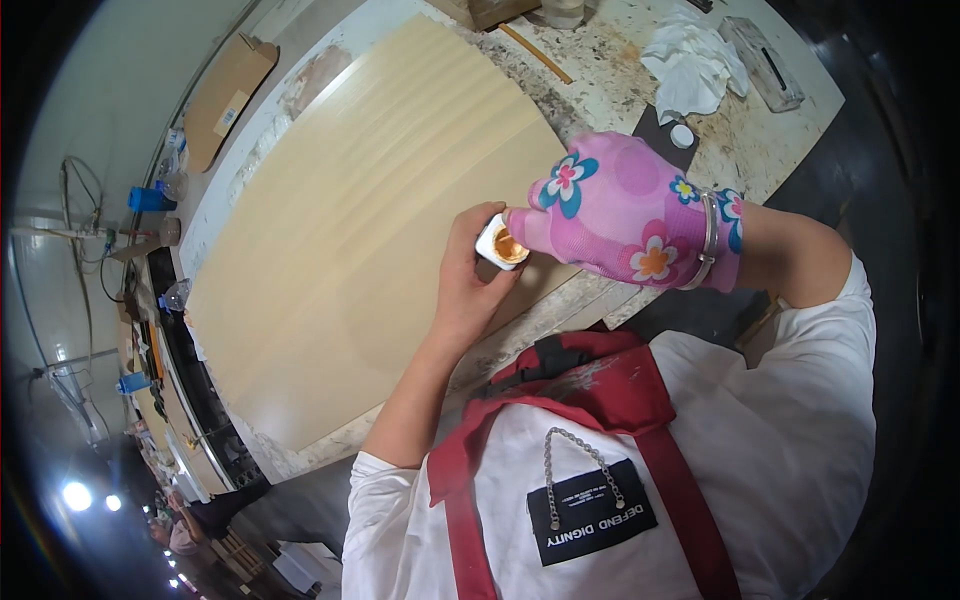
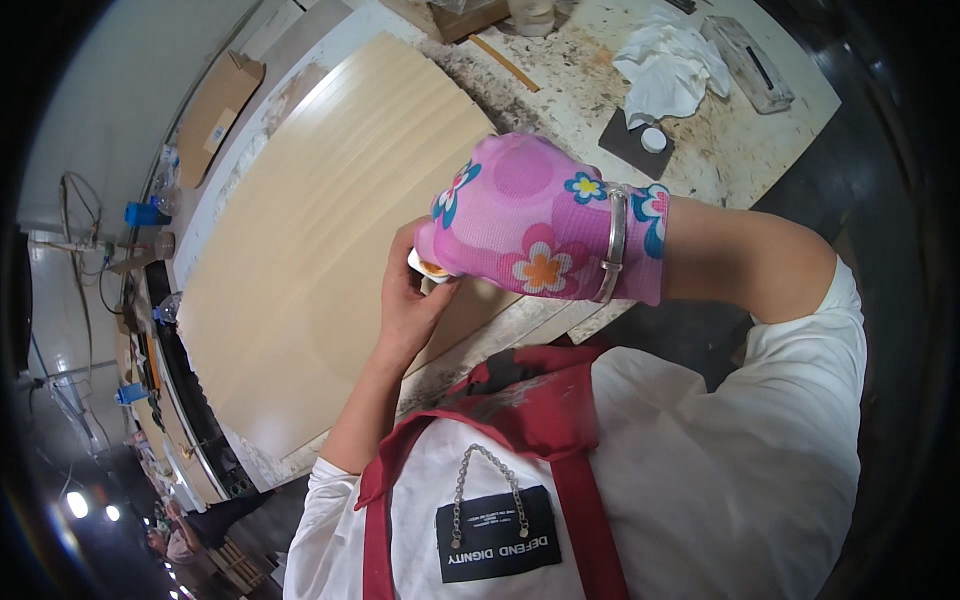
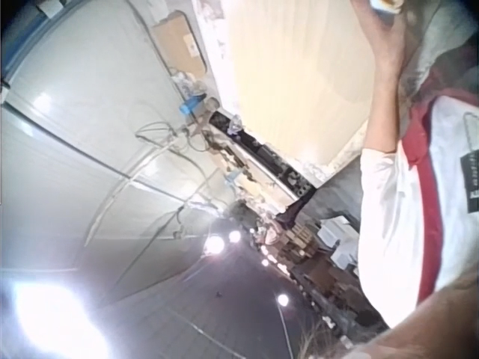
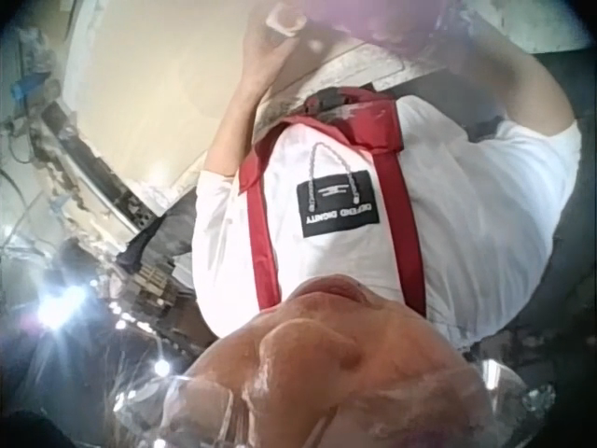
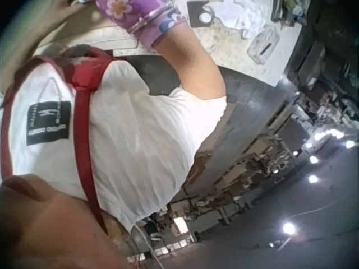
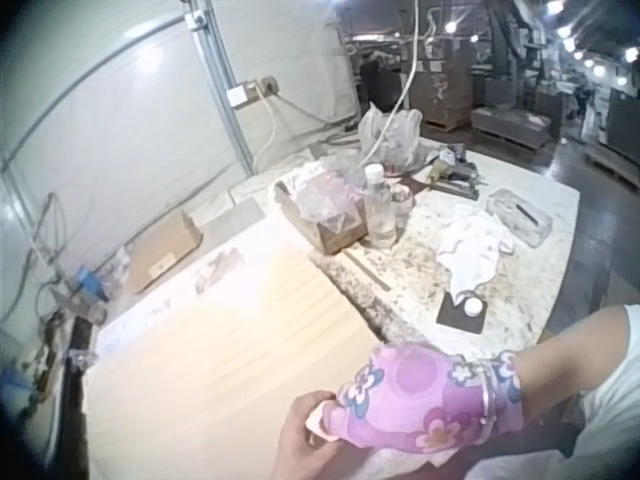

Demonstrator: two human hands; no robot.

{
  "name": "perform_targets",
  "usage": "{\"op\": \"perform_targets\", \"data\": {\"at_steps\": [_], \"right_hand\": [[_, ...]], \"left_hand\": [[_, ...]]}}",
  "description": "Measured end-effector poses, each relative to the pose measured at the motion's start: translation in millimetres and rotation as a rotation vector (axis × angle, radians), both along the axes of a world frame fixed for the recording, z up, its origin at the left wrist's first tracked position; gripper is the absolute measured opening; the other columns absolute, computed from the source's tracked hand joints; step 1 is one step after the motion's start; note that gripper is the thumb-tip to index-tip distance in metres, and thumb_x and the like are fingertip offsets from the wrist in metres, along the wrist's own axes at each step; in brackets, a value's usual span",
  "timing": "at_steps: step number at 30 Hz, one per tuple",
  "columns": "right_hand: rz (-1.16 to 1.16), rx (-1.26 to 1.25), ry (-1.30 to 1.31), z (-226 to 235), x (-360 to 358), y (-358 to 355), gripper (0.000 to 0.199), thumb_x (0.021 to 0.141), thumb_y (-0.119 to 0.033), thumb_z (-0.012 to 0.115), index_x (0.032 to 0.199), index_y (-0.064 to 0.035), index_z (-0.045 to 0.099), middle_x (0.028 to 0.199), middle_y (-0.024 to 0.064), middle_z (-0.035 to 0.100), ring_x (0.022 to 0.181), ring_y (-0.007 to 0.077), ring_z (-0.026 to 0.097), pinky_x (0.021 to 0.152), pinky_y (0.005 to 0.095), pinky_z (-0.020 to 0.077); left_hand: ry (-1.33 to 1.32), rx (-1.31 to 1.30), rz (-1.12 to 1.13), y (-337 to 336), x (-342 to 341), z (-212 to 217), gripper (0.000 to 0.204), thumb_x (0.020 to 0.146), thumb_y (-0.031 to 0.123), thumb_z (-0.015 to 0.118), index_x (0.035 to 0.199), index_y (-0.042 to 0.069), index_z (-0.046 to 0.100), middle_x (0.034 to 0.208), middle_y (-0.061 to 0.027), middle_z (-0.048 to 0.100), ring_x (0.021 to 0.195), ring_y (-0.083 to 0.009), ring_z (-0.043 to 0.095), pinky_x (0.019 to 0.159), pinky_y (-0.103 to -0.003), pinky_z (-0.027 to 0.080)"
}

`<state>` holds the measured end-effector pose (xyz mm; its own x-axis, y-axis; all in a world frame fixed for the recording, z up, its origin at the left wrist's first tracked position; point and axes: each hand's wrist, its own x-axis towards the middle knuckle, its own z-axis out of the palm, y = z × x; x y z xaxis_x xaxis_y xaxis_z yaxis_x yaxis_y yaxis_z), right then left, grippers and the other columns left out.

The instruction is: The person applies glue to the edge of wood panels using a wooden stick, uses a sanding block to smooth the surface, and wipes the edge with a cloth.

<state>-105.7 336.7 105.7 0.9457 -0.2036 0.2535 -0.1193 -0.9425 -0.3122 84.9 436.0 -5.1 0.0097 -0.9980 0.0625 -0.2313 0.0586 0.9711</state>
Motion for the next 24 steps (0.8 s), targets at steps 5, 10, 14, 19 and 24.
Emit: {"op": "perform_targets", "data": {"at_steps": [5,10,14,19,24], "right_hand": [[-0.054,0.588,0.144,-9.6,0.5,-6.1,0.013,0.084,-0.024,0.054,0.086,-0.0116,0.058,0.072,0.0041,0.056,0.067,0.0245,0.057,0.064,0.036,0.0436],[0.017,0.149,-0.001,-34.6,5.9,-3.2,0.011,0.084,-0.02,0.053,0.088,-0.0119,0.058,0.073,0.0036,0.057,0.066,0.0237,0.058,0.064,0.0362,0.0431],[-0.007,0.497,0.154,-41.4,0.3,-5.7,0.025,0.082,-0.014,0.061,0.106,-0.0109,0.056,0.1,0.0043,0.058,0.093,0.0182,0.056,0.088,0.0335,0.0388],[0.011,0.297,0.053,-27.7,-5.6,-8.2,0.029,0.08,-0.013,0.063,0.108,-0.009,0.055,0.102,0.0069,0.059,0.091,0.0196,0.058,0.083,0.034,0.044],[-0.043,0.232,-0.028,-10.8,2.4,-4.2,0.023,0.08,-0.017,0.062,0.1,-0.0071,0.058,0.085,0.0096,0.062,0.073,0.0269,0.06,0.062,0.035,0.0474]], "left_hand": [[0.097,0.034,0.021,1.3,-2.6,-2.2,0.056,0.069,-0.005,0.065,0.122,0.003,0.045,0.113,-0.0117,0.049,0.109,-0.0238,0.051,0.094,-0.032,0.041],[-0.007,-0.044,0.018,3.1,-1.4,-7.2,0.054,0.071,-0.004,0.065,0.12,0.003,0.045,0.111,-0.0115,0.049,0.107,-0.0239,0.051,0.092,-0.032,0.04],[0.057,-0.024,0.005,5.6,-2.9,-13.6,0.054,0.07,-0.004,0.066,0.12,0.004,0.045,0.111,-0.0114,0.049,0.105,-0.0239,0.051,0.092,-0.032,0.04],[0.166,-0.022,0.045,8.2,-2.8,-20.2,0.058,0.068,-0.004,0.068,0.12,0.003,0.044,0.112,-0.0121,0.048,0.107,-0.0243,0.05,0.093,-0.032,0.039],[0.145,-0.018,0.024,9.8,-1.8,-20.6,0.058,0.069,-0.004,0.069,0.121,0.002,0.043,0.113,-0.0119,0.047,0.107,-0.0243,0.049,0.094,-0.032,0.039]]}}
